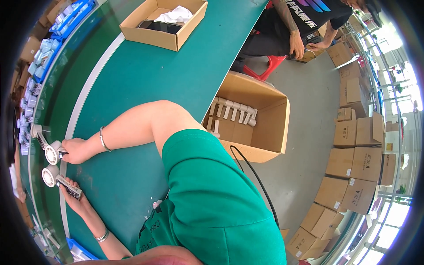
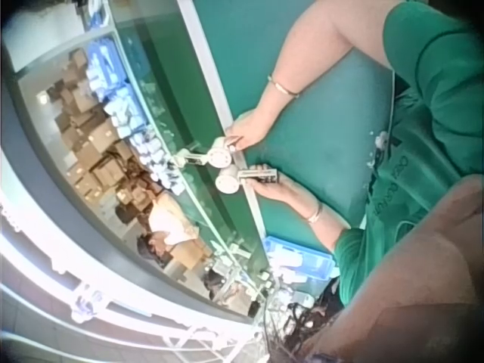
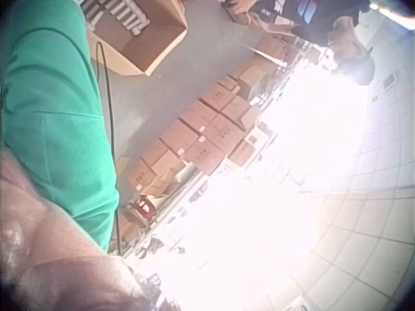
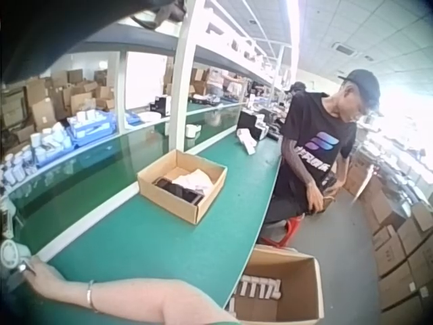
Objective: The person assembles electronic handheld fan components by hand, combining fan housings, PCB units, and plastic components on a factory production line.
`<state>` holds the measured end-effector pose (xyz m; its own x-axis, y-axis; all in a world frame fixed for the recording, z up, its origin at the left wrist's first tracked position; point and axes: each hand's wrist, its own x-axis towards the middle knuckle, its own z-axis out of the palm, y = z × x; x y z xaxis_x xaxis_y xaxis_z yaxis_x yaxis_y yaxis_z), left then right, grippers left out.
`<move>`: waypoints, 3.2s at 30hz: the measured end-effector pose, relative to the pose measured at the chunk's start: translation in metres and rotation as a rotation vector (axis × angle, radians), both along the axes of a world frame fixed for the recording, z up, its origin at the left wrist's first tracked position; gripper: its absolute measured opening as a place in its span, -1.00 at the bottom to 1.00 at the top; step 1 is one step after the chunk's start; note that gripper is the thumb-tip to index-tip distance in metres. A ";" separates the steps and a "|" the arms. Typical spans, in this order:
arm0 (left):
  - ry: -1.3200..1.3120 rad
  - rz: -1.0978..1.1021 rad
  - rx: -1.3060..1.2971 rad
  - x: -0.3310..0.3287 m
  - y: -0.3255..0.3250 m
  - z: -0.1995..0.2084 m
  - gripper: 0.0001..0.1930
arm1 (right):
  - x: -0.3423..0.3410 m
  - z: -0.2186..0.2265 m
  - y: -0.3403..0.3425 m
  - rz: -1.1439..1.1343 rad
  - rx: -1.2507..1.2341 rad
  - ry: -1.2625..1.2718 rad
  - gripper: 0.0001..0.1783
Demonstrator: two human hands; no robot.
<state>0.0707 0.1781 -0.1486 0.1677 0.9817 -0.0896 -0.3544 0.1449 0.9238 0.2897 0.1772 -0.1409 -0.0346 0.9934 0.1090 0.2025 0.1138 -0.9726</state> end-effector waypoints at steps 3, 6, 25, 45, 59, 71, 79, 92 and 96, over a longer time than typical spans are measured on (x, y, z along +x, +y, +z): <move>-0.028 -0.045 0.009 -0.003 0.003 -0.002 -0.54 | 0.001 0.001 0.000 0.005 -0.017 0.011 -0.55; -0.021 -0.023 -0.007 -0.002 0.002 -0.001 -0.54 | 0.002 0.004 -0.002 0.014 -0.026 0.005 -0.55; -0.014 -0.052 -0.005 -0.007 0.006 -0.004 -0.53 | 0.005 0.005 -0.002 0.056 -0.030 0.031 -0.52; -0.011 0.016 -0.019 0.014 -0.006 0.008 -0.56 | 0.004 0.001 0.001 0.050 -0.033 0.000 -0.51; 0.002 0.025 -0.022 0.013 -0.007 0.009 -0.56 | 0.003 0.002 0.001 0.058 -0.037 0.015 -0.52; 0.025 0.063 -0.019 0.016 -0.007 0.009 -0.59 | -0.002 0.001 0.004 -0.037 -0.068 -0.090 -0.56; 0.026 0.054 -0.001 0.012 -0.004 0.006 -0.60 | 0.047 0.041 -0.044 -0.072 -0.342 -0.244 -0.71; -0.010 0.053 0.031 0.010 -0.003 0.002 -0.67 | 0.038 0.028 -0.038 -0.080 -0.239 -0.507 -0.62; 0.007 0.044 0.034 0.014 -0.004 0.003 -0.66 | 0.037 0.026 -0.032 -0.052 -0.390 -0.185 -0.51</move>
<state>0.0845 0.1745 -0.1459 0.1236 0.9907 -0.0569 -0.3535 0.0975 0.9303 0.3269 0.1449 -0.1145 0.0328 0.9599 -0.2783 0.3732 -0.2701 -0.8876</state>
